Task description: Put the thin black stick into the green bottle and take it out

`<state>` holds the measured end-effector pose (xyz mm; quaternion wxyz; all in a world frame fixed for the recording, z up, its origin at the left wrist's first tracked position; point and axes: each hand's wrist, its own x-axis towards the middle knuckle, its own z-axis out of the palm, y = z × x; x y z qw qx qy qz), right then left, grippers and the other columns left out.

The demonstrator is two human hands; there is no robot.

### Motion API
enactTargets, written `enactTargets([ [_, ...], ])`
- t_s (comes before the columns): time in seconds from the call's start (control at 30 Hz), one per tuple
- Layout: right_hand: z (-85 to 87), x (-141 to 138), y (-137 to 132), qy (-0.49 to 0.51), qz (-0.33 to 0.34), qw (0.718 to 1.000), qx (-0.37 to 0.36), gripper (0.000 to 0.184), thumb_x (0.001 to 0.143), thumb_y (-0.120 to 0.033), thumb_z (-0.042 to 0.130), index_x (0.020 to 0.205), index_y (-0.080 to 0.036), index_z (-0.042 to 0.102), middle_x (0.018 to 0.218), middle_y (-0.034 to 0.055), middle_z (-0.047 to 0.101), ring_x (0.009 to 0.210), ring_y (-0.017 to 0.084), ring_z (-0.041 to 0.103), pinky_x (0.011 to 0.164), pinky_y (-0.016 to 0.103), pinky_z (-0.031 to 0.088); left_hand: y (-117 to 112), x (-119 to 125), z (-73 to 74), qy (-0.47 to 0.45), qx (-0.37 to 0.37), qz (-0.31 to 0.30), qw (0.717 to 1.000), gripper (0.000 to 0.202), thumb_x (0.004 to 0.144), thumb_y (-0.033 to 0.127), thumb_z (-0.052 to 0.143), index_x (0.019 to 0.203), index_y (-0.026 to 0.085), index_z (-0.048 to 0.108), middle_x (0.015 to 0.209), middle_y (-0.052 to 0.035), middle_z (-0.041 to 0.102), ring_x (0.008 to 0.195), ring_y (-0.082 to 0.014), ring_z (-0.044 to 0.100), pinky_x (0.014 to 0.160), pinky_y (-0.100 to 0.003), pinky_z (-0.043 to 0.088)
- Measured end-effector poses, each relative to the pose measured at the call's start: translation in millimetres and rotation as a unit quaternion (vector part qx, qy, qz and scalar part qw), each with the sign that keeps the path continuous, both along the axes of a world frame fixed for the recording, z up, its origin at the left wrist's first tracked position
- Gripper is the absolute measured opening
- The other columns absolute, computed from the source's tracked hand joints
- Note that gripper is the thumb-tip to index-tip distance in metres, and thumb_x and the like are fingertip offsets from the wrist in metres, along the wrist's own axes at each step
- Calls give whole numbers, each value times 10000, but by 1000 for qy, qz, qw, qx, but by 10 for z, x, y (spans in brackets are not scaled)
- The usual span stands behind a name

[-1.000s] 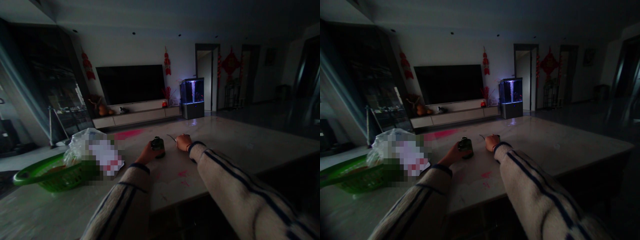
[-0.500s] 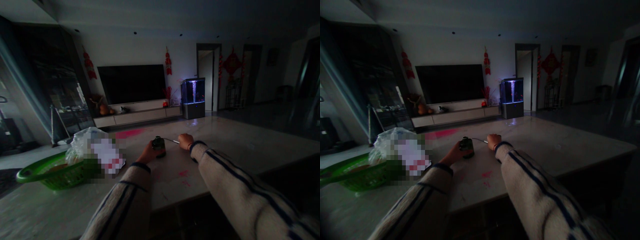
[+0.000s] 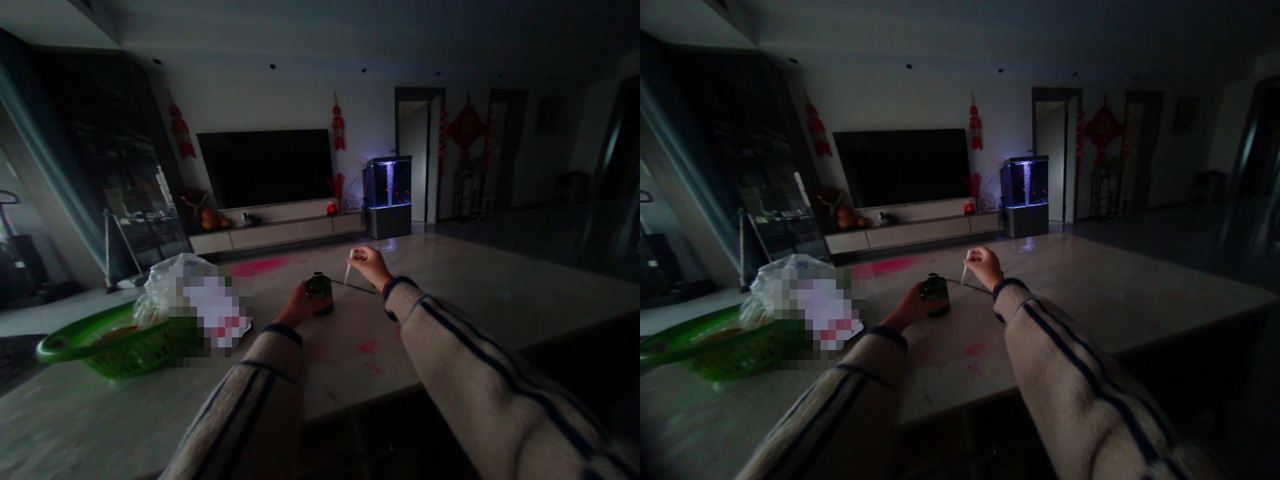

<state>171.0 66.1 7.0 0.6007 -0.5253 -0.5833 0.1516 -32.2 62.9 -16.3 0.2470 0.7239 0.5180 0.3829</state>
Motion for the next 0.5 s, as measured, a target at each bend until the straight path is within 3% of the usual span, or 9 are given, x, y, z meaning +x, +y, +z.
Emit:
enactTargets([
  [0.13,20,-15,8,67,38,995,61,253,633,-272,619,835,-132,562,759,55,655,702,139,616,666,257,488,-39,24,32,-37,-7,-44,998,588,450,335,770,945,125,531,924,-106,630,902,-256,594,801,-370,462],
  [0.33,79,-57,5,148,63,978,134,240,623,-309,622,790,-151,555,765,55,660,722,159,629,699,288,495,-41,39,26,-134,-9,-88,987,687,475,227,764,1071,155,430,960,-81,602,881,-207,599,801,-364,462],
  [0.5,215,-143,-118,196,106,955,195,246,655,-345,616,794,-163,527,770,60,671,766,166,642,768,307,488,-19,41,1,-121,-18,-79,989,665,465,186,751,1046,167,427,907,-57,602,870,-209,597,802,-374,453],
])
